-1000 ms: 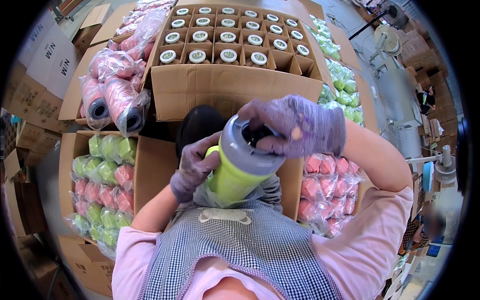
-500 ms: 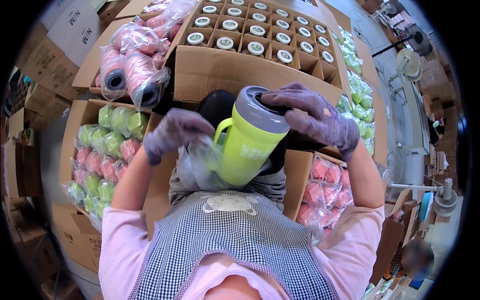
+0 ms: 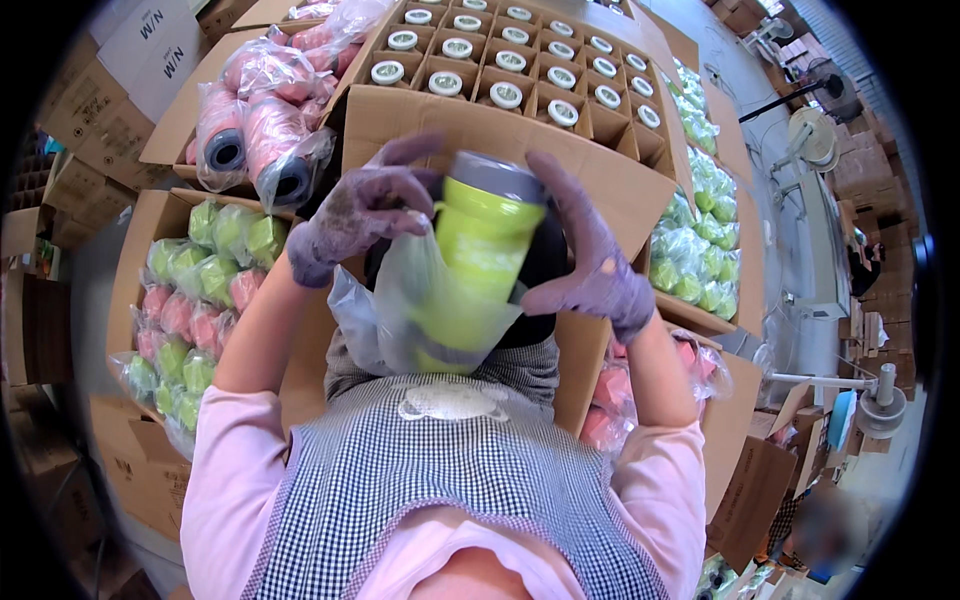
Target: The person assembles plastic cups by inserting a metal cylinder into the cup body and screwing on a lid. They handle both green and pink cups, placing the finished units into a cardboard box.
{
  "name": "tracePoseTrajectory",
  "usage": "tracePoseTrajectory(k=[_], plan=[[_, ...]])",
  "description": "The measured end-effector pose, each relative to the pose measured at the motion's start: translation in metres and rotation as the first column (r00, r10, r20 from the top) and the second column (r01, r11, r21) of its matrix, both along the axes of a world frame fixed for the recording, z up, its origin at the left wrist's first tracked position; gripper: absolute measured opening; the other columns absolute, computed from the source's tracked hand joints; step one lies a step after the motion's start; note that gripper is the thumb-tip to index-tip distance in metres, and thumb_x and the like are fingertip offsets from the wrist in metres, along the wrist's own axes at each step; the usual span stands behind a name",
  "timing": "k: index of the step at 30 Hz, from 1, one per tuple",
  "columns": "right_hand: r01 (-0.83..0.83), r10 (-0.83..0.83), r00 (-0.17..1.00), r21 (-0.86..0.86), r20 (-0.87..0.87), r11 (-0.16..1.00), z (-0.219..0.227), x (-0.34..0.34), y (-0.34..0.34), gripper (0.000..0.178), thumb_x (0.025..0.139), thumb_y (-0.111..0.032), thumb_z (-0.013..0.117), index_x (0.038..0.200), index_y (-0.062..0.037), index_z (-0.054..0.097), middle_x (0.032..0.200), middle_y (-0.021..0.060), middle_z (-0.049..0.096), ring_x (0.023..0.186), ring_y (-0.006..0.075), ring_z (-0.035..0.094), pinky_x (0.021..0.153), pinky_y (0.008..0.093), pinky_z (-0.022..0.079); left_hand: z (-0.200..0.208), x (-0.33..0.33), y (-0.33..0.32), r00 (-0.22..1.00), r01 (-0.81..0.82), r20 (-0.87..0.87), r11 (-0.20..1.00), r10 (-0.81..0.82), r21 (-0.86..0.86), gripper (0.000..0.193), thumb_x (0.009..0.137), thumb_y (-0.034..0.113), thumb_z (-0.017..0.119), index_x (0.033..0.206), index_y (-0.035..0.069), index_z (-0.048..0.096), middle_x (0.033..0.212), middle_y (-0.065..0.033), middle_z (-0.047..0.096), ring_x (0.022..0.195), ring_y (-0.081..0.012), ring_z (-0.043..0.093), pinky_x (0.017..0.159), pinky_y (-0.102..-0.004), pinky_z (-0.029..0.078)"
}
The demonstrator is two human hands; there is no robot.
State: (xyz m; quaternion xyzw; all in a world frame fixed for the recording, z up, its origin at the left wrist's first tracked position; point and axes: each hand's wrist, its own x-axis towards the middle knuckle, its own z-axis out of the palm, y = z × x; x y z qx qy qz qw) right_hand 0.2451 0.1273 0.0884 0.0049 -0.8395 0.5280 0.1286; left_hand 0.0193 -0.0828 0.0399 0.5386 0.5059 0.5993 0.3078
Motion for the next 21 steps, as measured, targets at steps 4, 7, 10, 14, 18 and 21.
tracePoseTrajectory(k=[4, 7, 10, 14, 18, 21], plan=[[-0.054, 0.077, 0.983, -0.136, 0.168, 0.989, -0.002, -0.002, 0.004, 0.139, 0.048, -0.031, 0.097, 0.155, 0.0020, 0.015, 0.156, 0.0201, 0.032, 0.147, 0.0309, 0.027, 0.120, 0.0431, 0.024, 0.017, -0.005, 0.007, 0.990, 0.101, -0.097, 0.995, -0.098, 0.023, 0.017, 0.080, 0.011, 0.080, 0.088, 0.004, 0.067, 0.150, -0.0147, 0.043, 0.138, -0.0270, 0.041, 0.113, -0.0403, 0.034], [-0.189, 0.112, 0.970, 0.379, 0.216, 0.906, -0.021, 0.009, -0.004, 0.129, 0.054, -0.038, 0.094, 0.153, 0.0017, 0.021, 0.152, 0.0253, 0.036, 0.145, 0.0363, 0.032, 0.120, 0.0411, 0.025, 0.014, -0.006, 0.003, 0.982, 0.085, -0.162, 0.993, -0.097, -0.080, 0.016, 0.081, 0.011, 0.079, 0.087, 0.004, 0.067, 0.147, -0.0151, 0.046, 0.135, -0.0262, 0.044, 0.113, -0.0404, 0.034], [-0.026, -0.087, 0.954, 0.368, 0.287, 0.929, -0.034, 0.016, -0.011, 0.056, 0.075, -0.020, 0.083, 0.120, 0.0010, 0.058, 0.113, 0.0204, 0.063, 0.107, 0.0284, 0.062, 0.094, 0.0356, 0.048, 0.022, -0.007, 0.006, 0.984, 0.102, -0.137, 0.992, -0.111, -0.073, 0.016, 0.082, 0.013, 0.079, 0.088, 0.006, 0.067, 0.147, -0.0166, 0.046, 0.130, -0.0274, 0.048, 0.106, -0.0405, 0.039], [0.295, -0.301, 0.939, -0.060, -0.166, 0.953, 0.019, 0.030, 0.006, 0.007, 0.087, -0.003, 0.072, 0.093, -0.0046, 0.068, 0.086, 0.0037, 0.067, 0.078, 0.0117, 0.063, 0.070, 0.0262, 0.052, 0.057, -0.013, 0.000, 0.884, 0.293, -0.409, 0.951, -0.227, 0.104, 0.017, 0.082, 0.014, 0.080, 0.086, 0.005, 0.065, 0.143, -0.0189, 0.049, 0.128, -0.0334, 0.051, 0.104, -0.0449, 0.042], [0.150, -0.115, 0.977, 0.197, -0.182, 0.969, 0.092, 0.015, 0.021, 0.038, 0.074, -0.024, 0.084, 0.094, -0.0010, 0.063, 0.103, 0.0128, 0.064, 0.097, 0.0237, 0.062, 0.089, 0.0362, 0.051, 0.078, -0.007, 0.019, 0.779, 0.426, -0.540, 0.901, -0.320, 0.080, 0.018, 0.082, 0.009, 0.078, 0.085, 0.003, 0.061, 0.127, -0.0155, 0.060, 0.128, -0.0299, 0.052, 0.098, -0.0403, 0.047], [-0.040, 0.007, 0.997, 0.482, 0.071, 0.875, 0.022, 0.010, 0.012, 0.058, 0.059, -0.029, 0.092, 0.099, 0.0002, 0.062, 0.100, 0.0147, 0.062, 0.096, 0.0295, 0.062, 0.088, 0.0337, 0.050, 0.060, -0.006, 0.013, 0.860, 0.391, -0.322, 0.917, -0.396, -0.083, 0.016, 0.084, 0.008, 0.076, 0.086, 0.002, 0.061, 0.127, -0.0152, 0.060, 0.123, -0.0274, 0.055, 0.095, -0.0390, 0.048]])
